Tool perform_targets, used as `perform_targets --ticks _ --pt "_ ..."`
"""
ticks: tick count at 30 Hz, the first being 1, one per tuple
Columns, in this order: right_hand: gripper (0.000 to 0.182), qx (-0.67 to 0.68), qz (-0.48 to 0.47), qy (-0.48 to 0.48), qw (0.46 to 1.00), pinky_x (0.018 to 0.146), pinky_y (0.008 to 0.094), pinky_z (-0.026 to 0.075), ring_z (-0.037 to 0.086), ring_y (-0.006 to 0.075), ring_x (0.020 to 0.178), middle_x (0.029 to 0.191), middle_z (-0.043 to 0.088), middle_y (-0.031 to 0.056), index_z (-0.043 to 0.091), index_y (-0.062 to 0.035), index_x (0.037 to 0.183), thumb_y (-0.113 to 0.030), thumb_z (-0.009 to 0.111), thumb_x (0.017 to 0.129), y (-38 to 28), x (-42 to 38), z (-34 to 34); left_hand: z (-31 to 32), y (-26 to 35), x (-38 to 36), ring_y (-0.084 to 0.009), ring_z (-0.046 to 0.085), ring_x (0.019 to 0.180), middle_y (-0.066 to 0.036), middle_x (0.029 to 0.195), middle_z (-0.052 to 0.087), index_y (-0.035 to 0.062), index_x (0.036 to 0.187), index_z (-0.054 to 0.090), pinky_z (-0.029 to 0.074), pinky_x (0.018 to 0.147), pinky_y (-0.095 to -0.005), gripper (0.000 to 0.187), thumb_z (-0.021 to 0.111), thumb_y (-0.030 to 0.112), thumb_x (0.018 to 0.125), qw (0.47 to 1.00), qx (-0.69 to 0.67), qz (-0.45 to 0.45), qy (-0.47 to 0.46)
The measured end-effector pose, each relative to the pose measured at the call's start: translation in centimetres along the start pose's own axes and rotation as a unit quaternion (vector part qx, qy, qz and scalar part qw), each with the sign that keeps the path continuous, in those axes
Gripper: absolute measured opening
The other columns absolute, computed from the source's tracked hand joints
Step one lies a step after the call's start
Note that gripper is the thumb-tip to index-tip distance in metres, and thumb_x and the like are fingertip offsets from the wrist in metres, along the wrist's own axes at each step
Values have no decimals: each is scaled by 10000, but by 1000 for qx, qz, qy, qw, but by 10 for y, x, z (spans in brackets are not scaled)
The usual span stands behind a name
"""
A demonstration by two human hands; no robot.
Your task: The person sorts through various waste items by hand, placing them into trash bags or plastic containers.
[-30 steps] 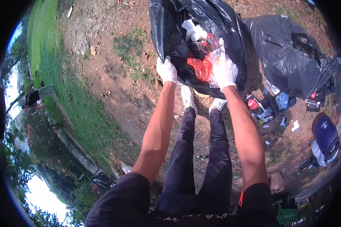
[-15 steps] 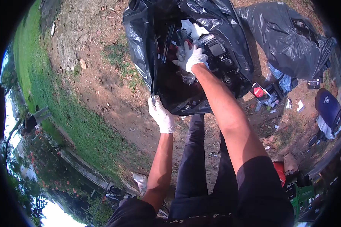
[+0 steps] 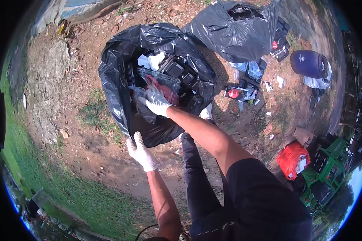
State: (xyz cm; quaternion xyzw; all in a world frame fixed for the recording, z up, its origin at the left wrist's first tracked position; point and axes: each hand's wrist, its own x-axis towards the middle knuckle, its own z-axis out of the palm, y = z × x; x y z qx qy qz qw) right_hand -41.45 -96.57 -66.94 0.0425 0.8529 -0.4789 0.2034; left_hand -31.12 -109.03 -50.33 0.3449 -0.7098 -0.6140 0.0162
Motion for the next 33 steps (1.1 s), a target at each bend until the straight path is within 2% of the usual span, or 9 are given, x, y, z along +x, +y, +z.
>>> perform_targets --ticks 2,5,9,14,18,20,26,28,33 --pt "351 -58 -149 -7 987 1136 598 295 368 410 1416 1442 459 235 681 -104 1159 -394 593 982 18 -11 10 -3 -3 16 -94 521 831 -10 935 636 4 993 645 458 791 -269 145 659 147 1008 998 19 1 -58" --pt "369 -235 -52 -56 969 1018 539 437 568 394 1222 1294 603 196 664 -43 1162 -326 582 938 -20 -46 -30 6 5 28 -86 478 800 12 877 614 10 969 658 418 749 -275 158 658 163 1010 995 16 32 -92" --pt "369 -53 -39 -8 998 879 489 534 669 380 1032 1119 673 210 654 -25 1152 -308 579 928 -22 -71 -87 13 9 35 -93 358 760 39 790 404 63 824 503 335 698 -267 324 616 280 1037 987 96 121 -42" --pt "331 51 -38 91 994 918 459 525 667 356 1080 1196 673 182 639 -111 1250 -327 551 1016 14 -115 -189 65 25 5 -182 482 881 -81 1000 506 -16 1030 563 448 831 -349 359 614 339 1035 953 166 246 55" --pt "344 77 24 245 966 937 404 539 679 322 1089 1176 695 161 606 -78 1278 -265 653 994 122 -187 -220 164 34 -59 -157 523 927 -67 1009 555 -16 1064 598 470 851 -343 283 614 265 1042 890 228 391 -61" --pt "311 120 62 271 953 920 367 543 689 290 1086 1175 701 152 614 -85 1269 -212 669 990 192 -236 -224 219 22 -101 -119 552 859 -42 986 615 -1 1128 610 485 783 -295 216 616 199 1046 935 105 264 -214" --pt "269 208 208 292 910 918 366 534 691 278 1089 1151 721 131 647 -84 1209 -249 657 998 351 -393 -280 373 -89 -190 -112 624 971 -54 1065 686 6 1099 656 497 906 -277 164 607 151 1039 886 152 171 -402" --pt "268 244 241 294 892 920 350 529 689 252 1093 1144 725 119 651 -81 1217 -238 658 1000 392 -432 -300 419 -164 -202 -95 631 815 -49 907 721 14 1036 688 516 777 -270 156 663 164 1000 857 237 208 -408" --pt "266 468 276 437 717 931 302 510 667 162 1046 1142 720 75 669 -58 1229 -140 695 978 489 -494 -339 502 -294 -246 -343 718 985 -188 1041 743 54 1101 716 548 880 -428 341 706 324 893 664 551 236 -446"
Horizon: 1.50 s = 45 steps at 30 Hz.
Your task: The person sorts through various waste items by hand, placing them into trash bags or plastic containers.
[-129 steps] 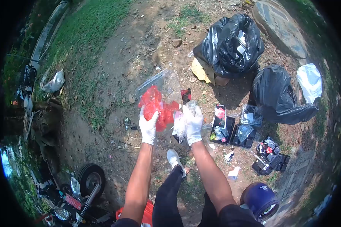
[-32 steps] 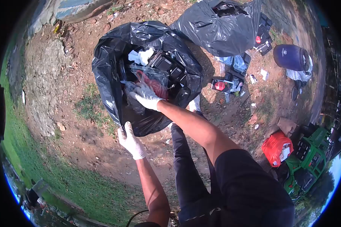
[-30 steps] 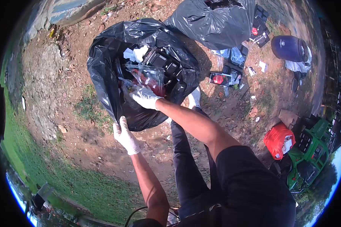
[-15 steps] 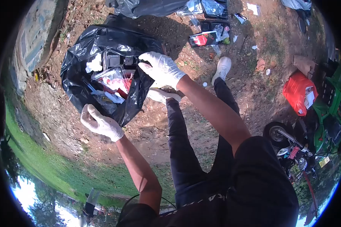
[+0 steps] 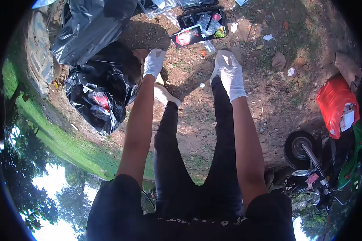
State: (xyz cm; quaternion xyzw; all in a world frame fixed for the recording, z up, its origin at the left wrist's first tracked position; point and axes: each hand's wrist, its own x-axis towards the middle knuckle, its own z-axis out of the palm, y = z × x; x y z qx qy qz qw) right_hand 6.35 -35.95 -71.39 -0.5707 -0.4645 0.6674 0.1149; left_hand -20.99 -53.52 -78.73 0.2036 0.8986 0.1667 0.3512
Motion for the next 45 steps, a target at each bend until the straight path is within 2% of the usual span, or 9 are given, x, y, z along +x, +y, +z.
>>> perform_targets --ticks 7,9,14,19,22,30,39,41,45 --pt "351 157 64 111 979 860 280 476 674 138 1010 1142 717 65 655 -70 1256 -304 677 995 14 2 -33 80 66 56 -384 678 1073 -196 1122 717 79 1135 694 535 938 -477 382 704 343 859 974 157 81 -142" --pt "215 222 88 122 963 878 250 501 653 124 971 1087 711 59 684 -42 1193 -125 669 995 32 -2 -20 102 71 74 -384 676 1081 -195 1166 703 77 1173 673 540 938 -479 425 714 356 856 968 189 85 -143" --pt "355 245 159 83 953 690 245 485 642 135 1015 1132 698 72 630 -87 1299 -306 651 1020 54 9 16 139 71 114 -369 630 1195 -165 1392 561 54 1394 492 559 951 -468 785 819 408 775 928 333 109 -127" --pt "356 238 143 66 958 815 245 483 641 119 999 1127 710 54 641 -43 1275 -298 640 1026 66 43 50 183 41 147 -344 610 1159 -124 1354 563 77 1417 490 557 918 -465 898 876 451 698 894 416 155 -68" --pt "347 255 164 26 952 842 261 483 642 125 995 1107 715 51 650 -38 1267 -282 647 1019 52 51 55 191 39 153 -299 630 1039 -97 1160 617 125 1239 619 551 829 -440 629 841 459 754 881 445 150 -59" --pt "313 308 179 -8 934 853 264 476 633 104 970 1062 710 39 696 -22 1186 -275 669 1004 57 51 81 190 11 153 -291 622 1010 -69 1067 633 152 1026 698 514 830 -454 275 763 360 858 916 364 170 0" --pt "477 219 191 22 956 889 309 443 680 176 1033 1132 733 99 648 -46 1273 -434 659 997 61 57 55 148 38 155 -369 693 911 -183 974 721 75 1041 733 544 812 -467 230 685 271 933 954 192 224 -43" --pt "426 216 209 26 953 893 309 470 678 183 1040 1142 726 103 644 -31 1274 -369 650 1015 63 57 53 149 50 154 -388 685 893 -194 950 711 70 1037 724 542 799 -484 235 670 279 945 916 228 299 -137" --pt "365 234 213 22 948 931 306 503 673 175 1042 1140 715 107 633 6 1270 -260 654 1021 72 55 53 165 64 143 -383 665 941 -176 969 693 74 1053 704 529 845 -506 250 646 295 953 851 317 388 -158"
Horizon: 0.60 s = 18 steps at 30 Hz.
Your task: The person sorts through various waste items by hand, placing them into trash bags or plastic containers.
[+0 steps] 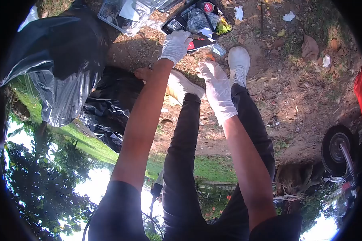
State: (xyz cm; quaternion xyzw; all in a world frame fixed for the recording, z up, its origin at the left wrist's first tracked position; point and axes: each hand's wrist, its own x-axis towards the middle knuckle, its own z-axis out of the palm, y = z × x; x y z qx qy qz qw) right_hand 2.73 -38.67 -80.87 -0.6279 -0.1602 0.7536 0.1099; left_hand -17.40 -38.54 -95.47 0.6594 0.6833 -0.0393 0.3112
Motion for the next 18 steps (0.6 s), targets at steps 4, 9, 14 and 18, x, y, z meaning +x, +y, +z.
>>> perform_targets --ticks 4,9,14,18 --pt "374 3 -17 10 1000 929 302 497 669 162 1039 1121 715 99 637 9 1260 -275 657 1017 -7 0 -12 7 14 2 -375 668 956 -147 971 692 104 1046 718 527 860 -509 197 633 234 924 990 83 -99 -55" --pt "413 -41 0 50 998 953 319 490 663 167 1043 1197 687 124 601 1 1311 -246 692 993 3 13 -37 -4 33 -1 -368 673 970 -183 983 700 76 1063 724 526 862 -495 215 616 191 917 996 23 -85 -15" --pt "875 33 -64 121 990 957 441 536 585 273 1217 1501 429 157 256 -131 1570 -147 804 888 -2 19 -39 -45 63 -24 -321 686 868 -174 969 707 18 1068 692 536 781 -439 170 653 99 923 984 -108 -2 139" --pt "969 64 -172 53 982 930 400 594 567 258 1281 1523 394 117 216 -189 1590 3 803 843 -1 21 -40 -77 96 -41 -269 651 830 -162 937 662 25 1085 644 501 748 -381 141 636 95 963 905 -421 -63 20"
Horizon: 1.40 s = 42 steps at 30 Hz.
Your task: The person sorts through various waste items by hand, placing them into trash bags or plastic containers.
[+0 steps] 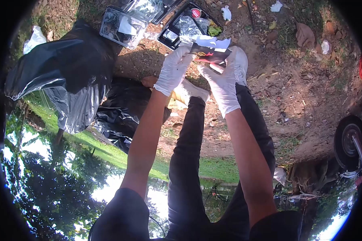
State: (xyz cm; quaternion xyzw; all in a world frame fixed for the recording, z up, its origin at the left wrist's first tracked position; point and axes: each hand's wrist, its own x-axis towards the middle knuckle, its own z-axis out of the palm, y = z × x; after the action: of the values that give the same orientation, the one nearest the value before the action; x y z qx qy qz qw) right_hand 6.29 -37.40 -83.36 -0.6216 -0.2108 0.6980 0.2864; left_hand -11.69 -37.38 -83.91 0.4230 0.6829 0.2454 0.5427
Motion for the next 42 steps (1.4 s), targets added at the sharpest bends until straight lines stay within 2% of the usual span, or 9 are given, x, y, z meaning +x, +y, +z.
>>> perform_targets --ticks 4,8,13,15,18,19,27,32,42 --pt "640 82 -23 25 996 866 283 609 674 190 1107 1255 638 83 510 -88 1380 78 786 828 10 13 -15 7 23 10 -175 633 821 -147 918 653 19 1145 641 488 740 -328 170 619 96 995 982 -110 -91 -121" --pt "328 94 112 41 988 921 350 544 715 215 1040 1104 734 103 642 -37 1231 -118 755 934 -17 13 -20 12 23 40 -81 580 763 -15 923 665 45 1133 693 462 718 -253 237 622 233 1009 994 0 73 -81" --pt "244 134 127 55 981 936 364 541 719 228 1058 1107 734 106 689 -17 1150 -137 745 945 -24 14 -22 22 -52 86 -255 681 1013 -164 1080 714 3 1225 684 521 912 -378 455 664 360 944 965 -233 -117 12" --pt "271 130 126 64 981 911 386 536 718 222 1042 1102 740 76 689 -55 1166 -158 766 928 -20 19 -29 30 -61 106 -307 683 1077 -247 1174 686 -46 1259 654 539 909 -427 753 756 557 820 941 238 -195 144" --pt "319 140 129 113 975 824 357 542 732 205 962 1104 742 60 681 -67 1200 -143 784 908 -27 21 -38 48 -65 120 -380 678 1090 -309 1234 645 -92 1246 625 550 899 -472 1039 806 731 638 895 330 -226 197" --pt "281 149 118 98 977 809 332 572 735 191 964 1098 741 64 688 -50 1179 -113 767 916 -29 22 -41 52 -63 131 -355 561 1288 -247 1411 521 -10 1500 400 504 993 -496 1234 761 803 644 877 356 -306 103" --pt "228 175 125 118 969 769 326 613 735 164 962 1094 742 51 699 -51 1155 -64 737 930 -32 25 -46 74 -92 153 -277 594 1172 -122 1220 646 49 1294 606 495 923 -439 853 655 752 812 819 435 -361 98" --pt "198 186 133 88 970 802 341 608 727 177 1013 1130 733 72 704 -38 1139 -70 718 945 -26 27 -39 57 -116 132 -401 704 967 -245 1028 720 1 1102 671 553 852 -497 504 677 458 890 889 337 -248 185" --pt "238 146 174 121 966 930 374 563 710 225 1017 1169 711 108 681 7 1163 -107 702 955 -28 26 -30 -13 -94 80 -455 663 1002 -286 1079 689 -4 1225 587 508 863 -489 463 653 347 930 991 -5 -87 101"
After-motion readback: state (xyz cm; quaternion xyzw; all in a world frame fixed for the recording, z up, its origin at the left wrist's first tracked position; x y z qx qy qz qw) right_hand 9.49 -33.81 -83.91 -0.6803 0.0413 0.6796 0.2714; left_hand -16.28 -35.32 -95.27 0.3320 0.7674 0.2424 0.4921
